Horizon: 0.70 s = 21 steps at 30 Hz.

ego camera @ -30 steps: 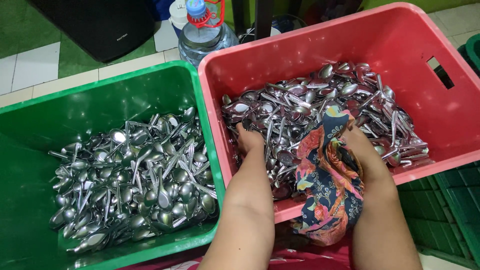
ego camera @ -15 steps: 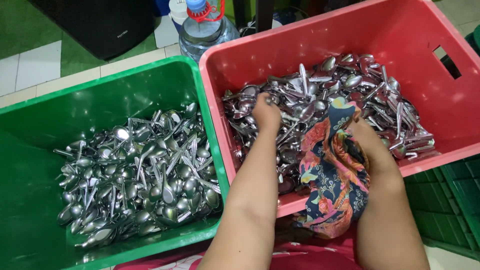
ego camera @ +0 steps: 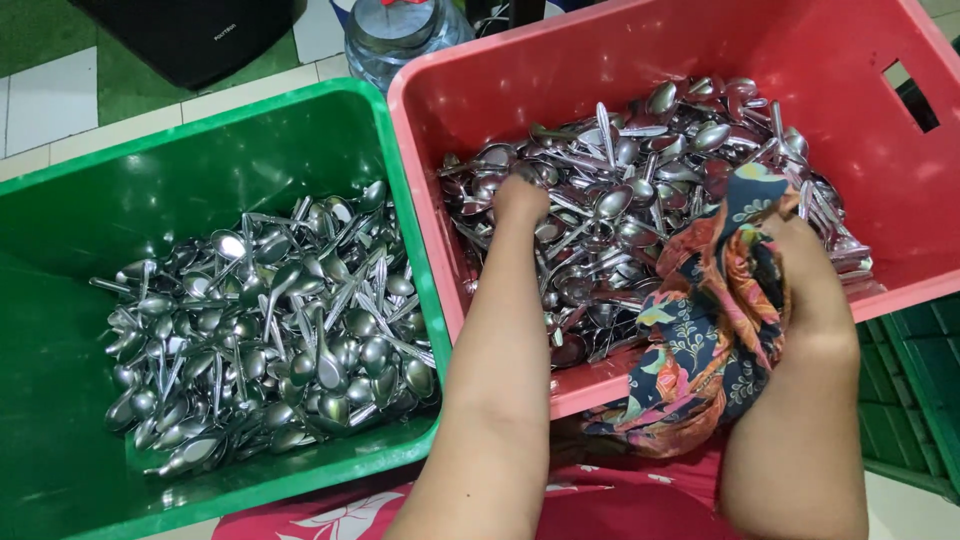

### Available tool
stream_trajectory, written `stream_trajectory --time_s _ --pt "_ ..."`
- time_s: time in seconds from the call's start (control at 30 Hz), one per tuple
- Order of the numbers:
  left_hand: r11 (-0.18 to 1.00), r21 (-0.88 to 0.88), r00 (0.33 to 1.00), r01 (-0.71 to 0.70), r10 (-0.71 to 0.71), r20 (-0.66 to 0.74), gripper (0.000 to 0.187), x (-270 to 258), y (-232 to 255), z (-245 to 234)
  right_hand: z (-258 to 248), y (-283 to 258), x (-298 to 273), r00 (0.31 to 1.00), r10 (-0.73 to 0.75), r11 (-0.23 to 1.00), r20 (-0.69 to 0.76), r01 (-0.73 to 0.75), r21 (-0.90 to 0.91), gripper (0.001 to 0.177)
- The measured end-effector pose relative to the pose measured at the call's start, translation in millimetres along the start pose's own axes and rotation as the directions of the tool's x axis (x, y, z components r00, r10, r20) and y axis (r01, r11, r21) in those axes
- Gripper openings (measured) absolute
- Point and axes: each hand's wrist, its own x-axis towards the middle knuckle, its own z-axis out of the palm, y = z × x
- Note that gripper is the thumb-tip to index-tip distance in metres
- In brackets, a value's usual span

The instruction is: Polishing stainless steel spoons with a cloth and transferring them from a red storage bin to a green bin.

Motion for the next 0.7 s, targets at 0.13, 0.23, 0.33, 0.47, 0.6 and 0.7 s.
stream_trajectory --time_s 0.13,0.23,0.33,0.47,0.6,0.7 --pt "0.973 -0.056 0.971 0.225 -0.22 0.089 0.056 -19.0 -16.8 15.1 0.9 5.5 8.3 0.997 -0.052 0.997 0.059 0.048 0.06 0.038" --pt "0.972 -0.151 0.983 0.179 -0.171 0.068 0.045 -39.4 -21.4 27.4 0.4 9.2 15.7 0.997 -0.059 0.998 0.058 0.058 0.029 0.041" --pt "0.994 -0.059 0.996 -0.093 0.092 -0.011 0.037 -37.4 -25.7 50.3 6.2 7.6 14.0 0.982 -0.162 0.981 0.102 0.171 -0.089 0.043" --pt "0.939 -0.212 0.962 -0.271 0.268 -0.046 0.038 -59.0 17.7 45.0 22.4 -10.2 -2.3 0.996 0.001 1.0 0.085 0.0 -0.013 0.043" --pt "0.834 -0.052 0.833 -0.549 0.551 0.045 0.041 -88.2 72.9 23.3 28.7 -11.6 -2.8 0.992 -0.079 0.992 0.1 0.089 -0.093 0.044" --pt "0.823 0.171 0.84 -0.542 0.539 0.071 0.022 -53.5 54.5 100.3 23.1 -4.4 6.5 0.995 -0.035 0.998 0.089 0.04 -0.056 0.047"
